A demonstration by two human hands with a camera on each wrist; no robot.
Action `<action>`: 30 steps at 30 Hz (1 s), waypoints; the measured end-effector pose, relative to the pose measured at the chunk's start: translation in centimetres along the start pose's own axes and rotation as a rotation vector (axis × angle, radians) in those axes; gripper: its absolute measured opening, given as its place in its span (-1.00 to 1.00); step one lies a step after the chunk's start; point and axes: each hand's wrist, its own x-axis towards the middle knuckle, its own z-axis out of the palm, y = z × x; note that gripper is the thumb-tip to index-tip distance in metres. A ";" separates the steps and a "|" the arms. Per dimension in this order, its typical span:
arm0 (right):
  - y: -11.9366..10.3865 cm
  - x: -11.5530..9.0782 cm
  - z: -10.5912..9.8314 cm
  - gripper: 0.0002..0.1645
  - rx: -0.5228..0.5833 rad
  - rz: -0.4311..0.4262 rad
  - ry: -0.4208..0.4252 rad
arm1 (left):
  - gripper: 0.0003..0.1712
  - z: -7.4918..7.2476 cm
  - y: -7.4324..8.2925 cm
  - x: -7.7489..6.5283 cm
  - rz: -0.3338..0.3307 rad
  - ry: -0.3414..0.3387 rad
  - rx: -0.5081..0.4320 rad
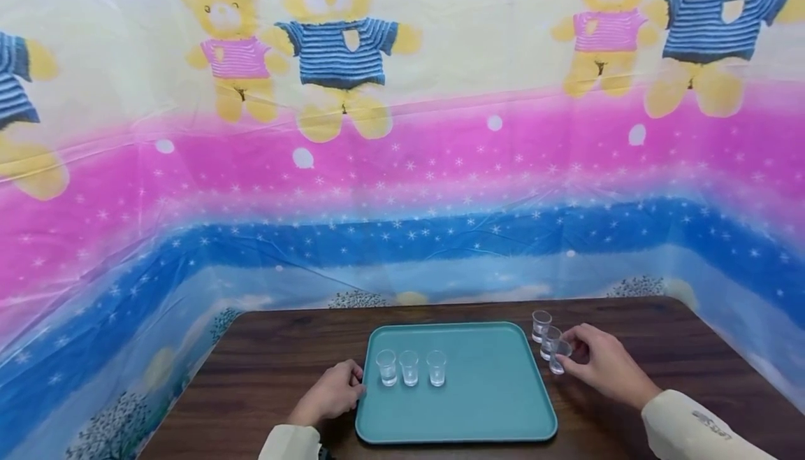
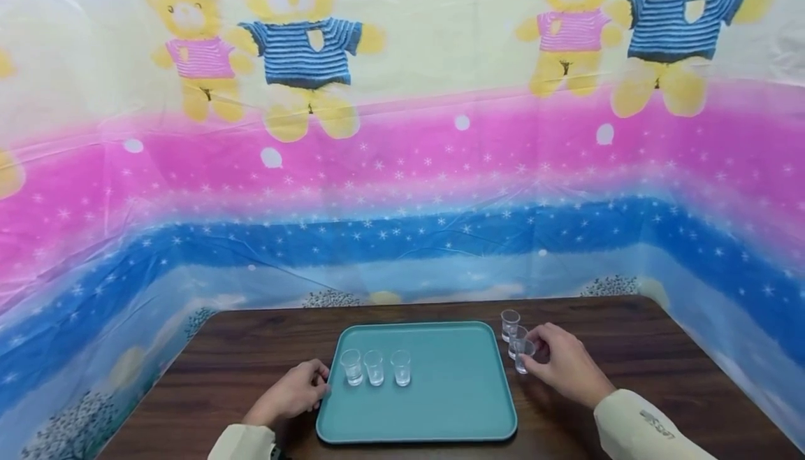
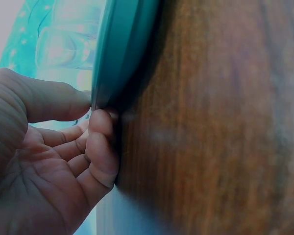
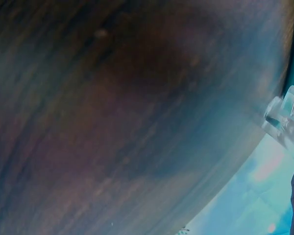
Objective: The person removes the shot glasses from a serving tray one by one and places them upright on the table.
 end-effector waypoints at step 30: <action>-1.0 0.5 0.0 -0.63 -0.045 -0.036 0.085 | -0.88 0.0 0.2 -0.2 -0.014 0.008 -0.018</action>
